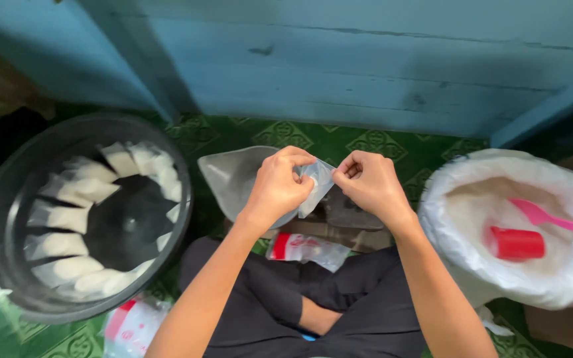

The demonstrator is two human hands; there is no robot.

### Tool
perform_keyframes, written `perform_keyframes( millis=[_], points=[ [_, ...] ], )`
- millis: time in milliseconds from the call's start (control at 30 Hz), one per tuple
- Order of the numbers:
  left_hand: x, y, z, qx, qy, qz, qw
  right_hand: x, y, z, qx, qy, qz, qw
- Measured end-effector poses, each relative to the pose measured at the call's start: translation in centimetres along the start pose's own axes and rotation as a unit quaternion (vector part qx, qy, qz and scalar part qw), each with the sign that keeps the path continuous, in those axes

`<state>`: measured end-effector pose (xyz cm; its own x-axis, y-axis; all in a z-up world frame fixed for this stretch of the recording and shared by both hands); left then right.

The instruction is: Filling small plastic bags with white powder from a large sack using a scoop and organizing them in a tub.

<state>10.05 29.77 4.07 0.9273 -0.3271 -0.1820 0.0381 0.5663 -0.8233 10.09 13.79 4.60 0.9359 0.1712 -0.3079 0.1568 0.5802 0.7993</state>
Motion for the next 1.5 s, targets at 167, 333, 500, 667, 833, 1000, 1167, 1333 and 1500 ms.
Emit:
perform_keyframes(
  millis=[167, 333, 500, 667, 833, 1000, 1167, 1333, 1500],
  points=[
    [1.2, 5.8, 0.1, 0.052, -0.017, -0.016, 0.998, 2.9, -1.0, -4.5, -0.019, 0.02, 0.006, 1.0],
    [1.4, 8.6, -0.6, 0.083, 0.008, -0.035, 0.996, 5.5, -4.5, -8.5, -0.044, 0.018, -0.009, 0.999],
    [1.4, 10.1, -2.2, 0.071, 0.066, -0.019, 0.995, 6.4, -7.8, -10.5, -0.035, -0.022, -0.029, 0.999],
    [1.8, 10.8, -3.4, 0.045, 0.079, -0.014, 0.996, 6.3, -9.3, -11.0, -0.013, -0.028, -0.048, 0.998],
    [1.4, 9.8, -3.3, 0.039, 0.08, -0.014, 0.996, 6.6, -10.8, -11.4, -0.009, -0.024, -0.055, 0.998],
    [0.3, 9.0, -2.1, 0.021, 0.05, -0.031, 0.998, 6.5, -10.2, -10.8, -0.042, -0.022, -0.074, 0.996],
    [-0.9, 11.2, 0.0, -0.023, -0.031, -0.013, 0.999, 7.4, -8.6, -9.5, -0.055, -0.019, -0.047, 0.997],
    [-1.5, 15.3, -0.5, -0.05, -0.036, 0.074, 0.995, 9.5, -6.3, -10.0, -0.099, 0.026, -0.03, 0.994],
    [0.3, 19.2, -4.0, 0.05, 0.034, 0.097, 0.993, 12.2, -6.2, -14.0, -0.283, 0.126, -0.028, 0.95]
  ],
)
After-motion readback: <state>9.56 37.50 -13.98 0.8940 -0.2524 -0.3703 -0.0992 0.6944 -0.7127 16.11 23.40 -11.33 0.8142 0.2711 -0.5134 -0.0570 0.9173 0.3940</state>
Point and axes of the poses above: each hand's wrist, its own x-axis towards the middle knuckle, its own z-axis out of the back of the hand, y = z × x, the point moved 9 cm from there along x, towards the middle knuckle, and after that the axes turned 11 degrees about y, right-handed, at the moved point
